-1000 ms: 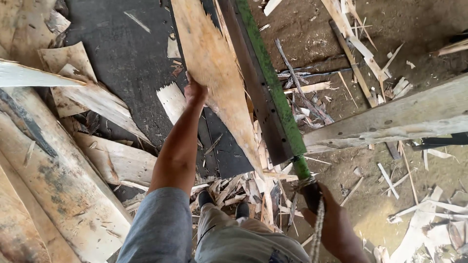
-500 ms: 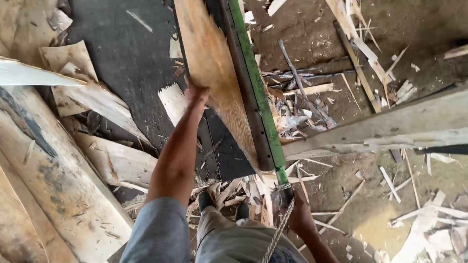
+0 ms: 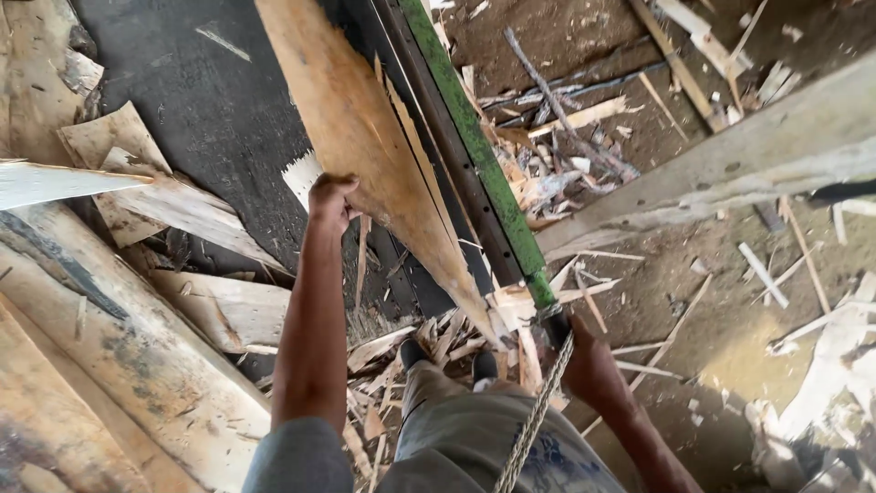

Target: Trim thin sheets of wood veneer using a manual lever-operated shear cutter.

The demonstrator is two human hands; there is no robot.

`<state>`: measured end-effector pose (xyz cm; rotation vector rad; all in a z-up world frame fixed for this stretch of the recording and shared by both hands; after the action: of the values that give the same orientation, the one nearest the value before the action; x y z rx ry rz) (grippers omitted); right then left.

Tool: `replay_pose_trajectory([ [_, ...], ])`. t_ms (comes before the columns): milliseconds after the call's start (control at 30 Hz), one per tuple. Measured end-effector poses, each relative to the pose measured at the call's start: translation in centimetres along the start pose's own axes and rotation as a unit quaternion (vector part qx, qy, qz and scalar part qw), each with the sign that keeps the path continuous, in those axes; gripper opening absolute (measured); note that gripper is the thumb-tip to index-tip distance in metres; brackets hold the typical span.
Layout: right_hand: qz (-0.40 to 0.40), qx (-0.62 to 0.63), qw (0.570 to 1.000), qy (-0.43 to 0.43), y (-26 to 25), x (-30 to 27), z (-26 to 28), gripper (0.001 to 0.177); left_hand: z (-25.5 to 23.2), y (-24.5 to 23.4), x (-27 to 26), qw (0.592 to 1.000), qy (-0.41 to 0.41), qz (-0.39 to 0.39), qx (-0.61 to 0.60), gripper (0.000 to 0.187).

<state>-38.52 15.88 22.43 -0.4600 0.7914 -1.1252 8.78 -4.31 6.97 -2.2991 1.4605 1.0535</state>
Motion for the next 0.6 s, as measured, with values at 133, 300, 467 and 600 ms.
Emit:
replay_pose_trajectory([
  [133,0.075,0.006,0.993,0.09,-1.5,-0.7,-0.6,0.042,3.0,-0.5,-6.7,0.999,0.01,0.026,-0.036,0.017],
  [300,0.117,0.438,0.844,-0.287,-1.3,-2.5,-4.1,0.065,9.4,-1.5,-11.9,0.985,0.03,0.077,-0.149,0.03],
  [467,0.063,0.404,0.912,0.02,9.2,3.5,-11.4,0.067,15.7,-1.6,-16.5,0.968,0.019,0.157,-0.197,0.032],
  [600,0.069,0.396,0.916,0.005,11.6,5.4,-10.7,0.044,19.8,-4.1,-15.7,0.959,-0.027,0.233,-0.157,0.033],
])
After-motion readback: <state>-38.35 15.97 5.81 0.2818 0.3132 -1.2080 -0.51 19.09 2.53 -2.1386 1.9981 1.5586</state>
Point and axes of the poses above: each hand's wrist, its own x-axis towards the middle knuckle, its own y-axis out of the palm, z = x × y, the point moved 2 cm from there along x, towards the middle knuckle, and after that the axes turned 6 degrees about -y, right-handed, at the moved point
